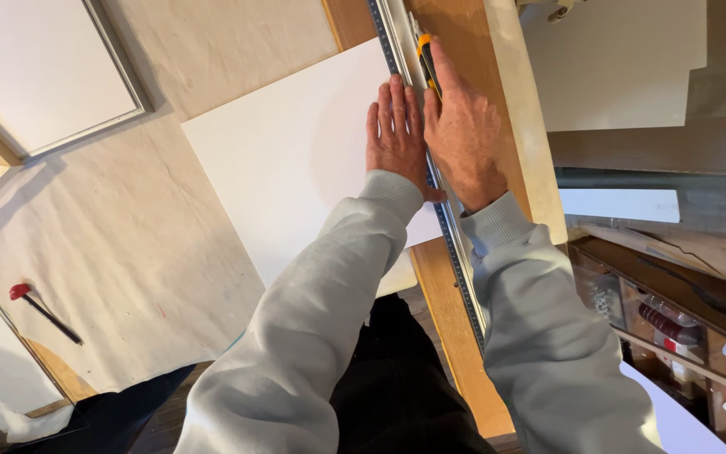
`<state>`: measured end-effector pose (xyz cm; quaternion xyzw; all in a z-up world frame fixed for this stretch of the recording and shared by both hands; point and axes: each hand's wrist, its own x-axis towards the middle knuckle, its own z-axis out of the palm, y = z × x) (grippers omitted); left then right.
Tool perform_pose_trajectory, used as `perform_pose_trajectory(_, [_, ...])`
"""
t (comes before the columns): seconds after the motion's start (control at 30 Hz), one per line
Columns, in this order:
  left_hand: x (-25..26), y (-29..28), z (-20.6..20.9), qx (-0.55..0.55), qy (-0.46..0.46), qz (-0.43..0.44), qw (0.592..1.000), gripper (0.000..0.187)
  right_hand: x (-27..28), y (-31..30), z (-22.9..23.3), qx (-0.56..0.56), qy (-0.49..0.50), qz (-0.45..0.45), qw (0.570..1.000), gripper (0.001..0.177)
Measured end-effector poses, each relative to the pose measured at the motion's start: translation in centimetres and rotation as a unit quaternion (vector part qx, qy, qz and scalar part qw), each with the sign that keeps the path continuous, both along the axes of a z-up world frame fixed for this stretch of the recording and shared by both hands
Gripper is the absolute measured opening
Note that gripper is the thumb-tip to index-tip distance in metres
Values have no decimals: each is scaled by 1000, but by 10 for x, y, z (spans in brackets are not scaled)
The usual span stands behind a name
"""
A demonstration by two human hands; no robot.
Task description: Cut a foam core or mat board to size using a utility knife and straight edge to fit inside a picture frame.
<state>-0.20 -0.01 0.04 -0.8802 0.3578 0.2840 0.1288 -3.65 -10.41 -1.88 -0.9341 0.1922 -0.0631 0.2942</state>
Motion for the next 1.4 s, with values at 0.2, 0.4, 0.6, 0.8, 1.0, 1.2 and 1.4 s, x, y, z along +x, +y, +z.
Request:
perform_pose_trajectory(0.2, [-1, 1, -4, -2, -4, 3, 1000, 161, -4, 4, 3, -4, 9, -1, 1000, 60])
perform_pose_trajectory(0.4, [0, -1, -1, 4, -12, -1, 1000, 162, -8, 5, 7, -14, 29, -4, 999, 60])
perform_pose_trajectory(0.6, [-2, -1, -6, -6, -21, 2, 1000, 163, -21, 4, 5, -9, 16, 3, 1000, 60])
perform_pose_trajectory(0.8, [-3, 3, -14, -27, -38, 11, 999, 162, -41, 10, 17, -5, 3, 6, 1000, 59])
perform_pose_trajectory(1.0, [-3, 5, -23, -76, -63, 26, 995, 154, -78, 19, 34, 10, 43, -8, 999, 58])
perform_pose_trajectory(1.2, [-2, 5, -7, -48, -4, 28, 998, 166, -139, 33, 62, 12, 35, 6, 999, 59])
perform_pose_trajectory(1.4, [-1, 5, -16, -41, -3, 22, 999, 172, -203, 45, 79, 11, 49, -12, 999, 52])
